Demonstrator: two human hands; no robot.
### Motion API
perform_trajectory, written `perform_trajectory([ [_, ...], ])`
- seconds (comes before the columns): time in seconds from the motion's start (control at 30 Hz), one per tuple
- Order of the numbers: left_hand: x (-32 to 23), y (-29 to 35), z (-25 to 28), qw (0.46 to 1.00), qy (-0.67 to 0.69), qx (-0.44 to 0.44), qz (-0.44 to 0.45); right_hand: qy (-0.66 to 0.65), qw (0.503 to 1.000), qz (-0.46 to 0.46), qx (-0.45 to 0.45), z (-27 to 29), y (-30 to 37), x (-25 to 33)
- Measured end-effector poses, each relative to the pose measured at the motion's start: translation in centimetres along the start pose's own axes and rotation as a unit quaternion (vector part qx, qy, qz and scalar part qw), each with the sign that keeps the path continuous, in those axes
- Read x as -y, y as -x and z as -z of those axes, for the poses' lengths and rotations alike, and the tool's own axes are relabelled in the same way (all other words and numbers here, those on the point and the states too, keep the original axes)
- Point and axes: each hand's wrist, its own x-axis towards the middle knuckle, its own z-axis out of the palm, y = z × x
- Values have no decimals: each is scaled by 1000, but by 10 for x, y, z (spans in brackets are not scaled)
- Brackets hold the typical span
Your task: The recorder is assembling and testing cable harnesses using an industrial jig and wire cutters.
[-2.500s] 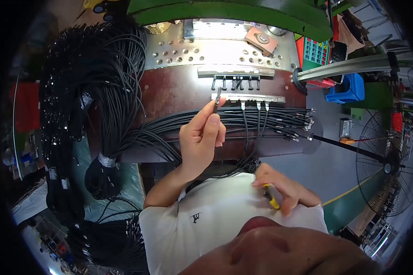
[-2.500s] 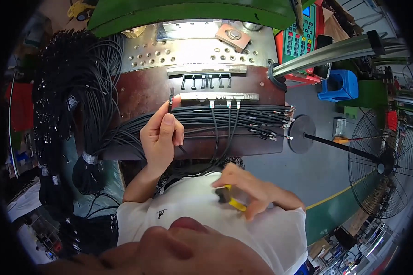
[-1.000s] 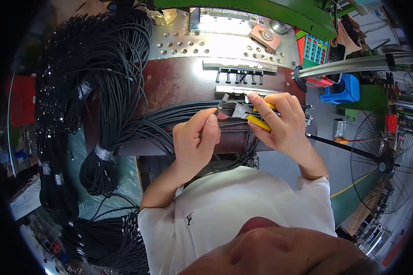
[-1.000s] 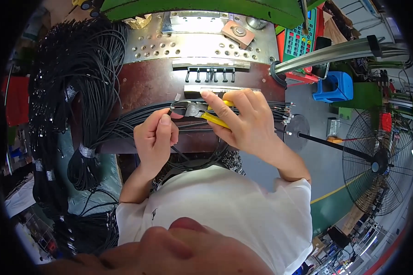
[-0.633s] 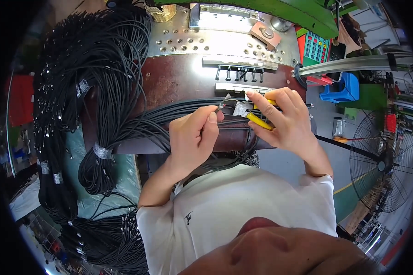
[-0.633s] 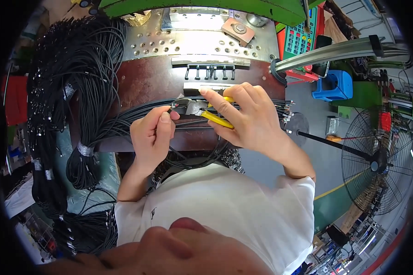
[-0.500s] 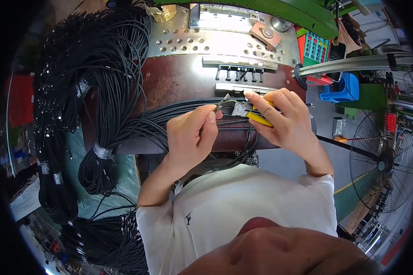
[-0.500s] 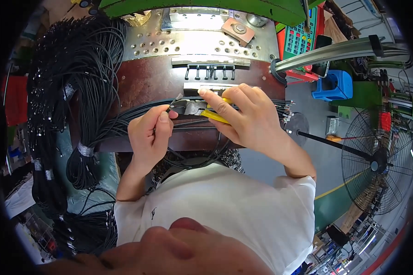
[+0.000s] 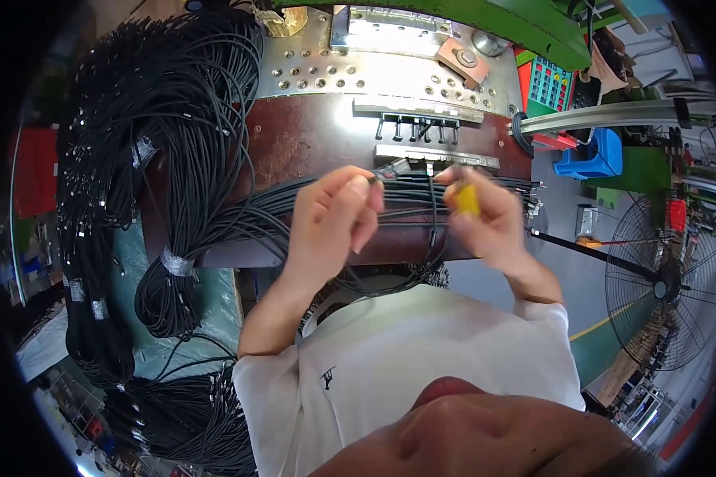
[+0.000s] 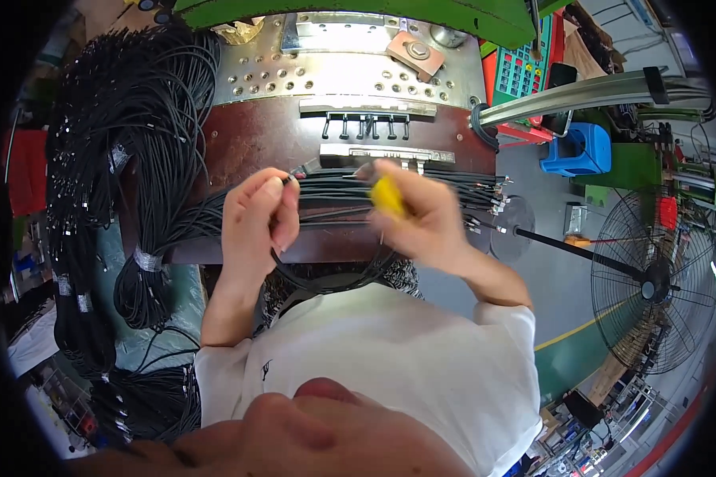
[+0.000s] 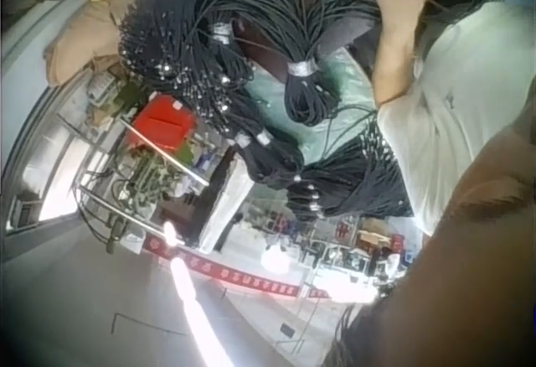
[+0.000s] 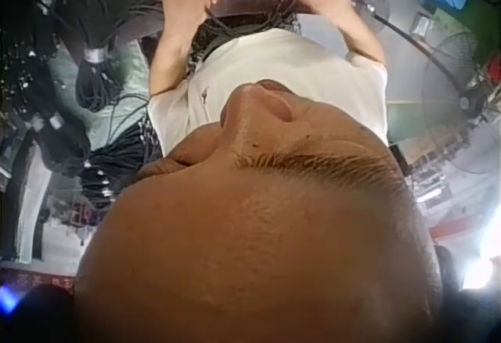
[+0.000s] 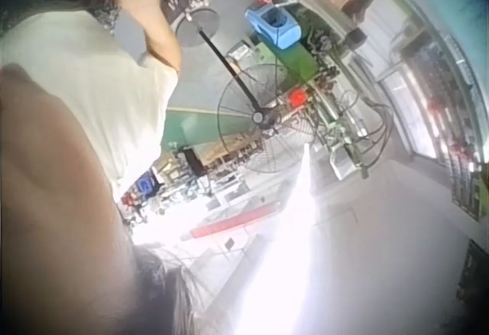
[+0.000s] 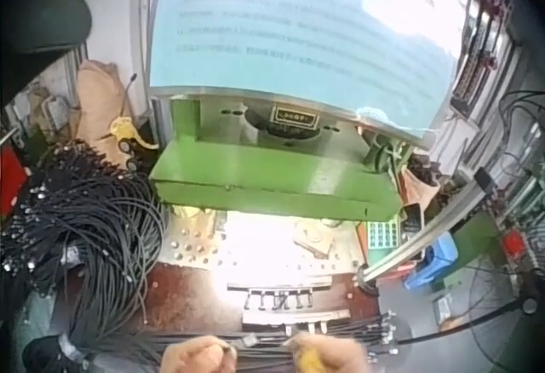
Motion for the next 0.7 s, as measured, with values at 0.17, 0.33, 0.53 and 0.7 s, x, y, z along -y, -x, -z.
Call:
perform_trajectory([
  [0.17,18,-3,10,992,126,3,-13,174,983,52,-34,14,-12,13],
  [0.33,19,1,7,995,88,-6,-41,489,843,219,-34,-2,-25,-1],
  [0.53,18,5,7,996,19,-10,-86,407,867,283,-44,-7,-24,2],
  [0.7,20,5,2,988,-39,-83,-127,408,876,252,-53,-2,-14,6],
])
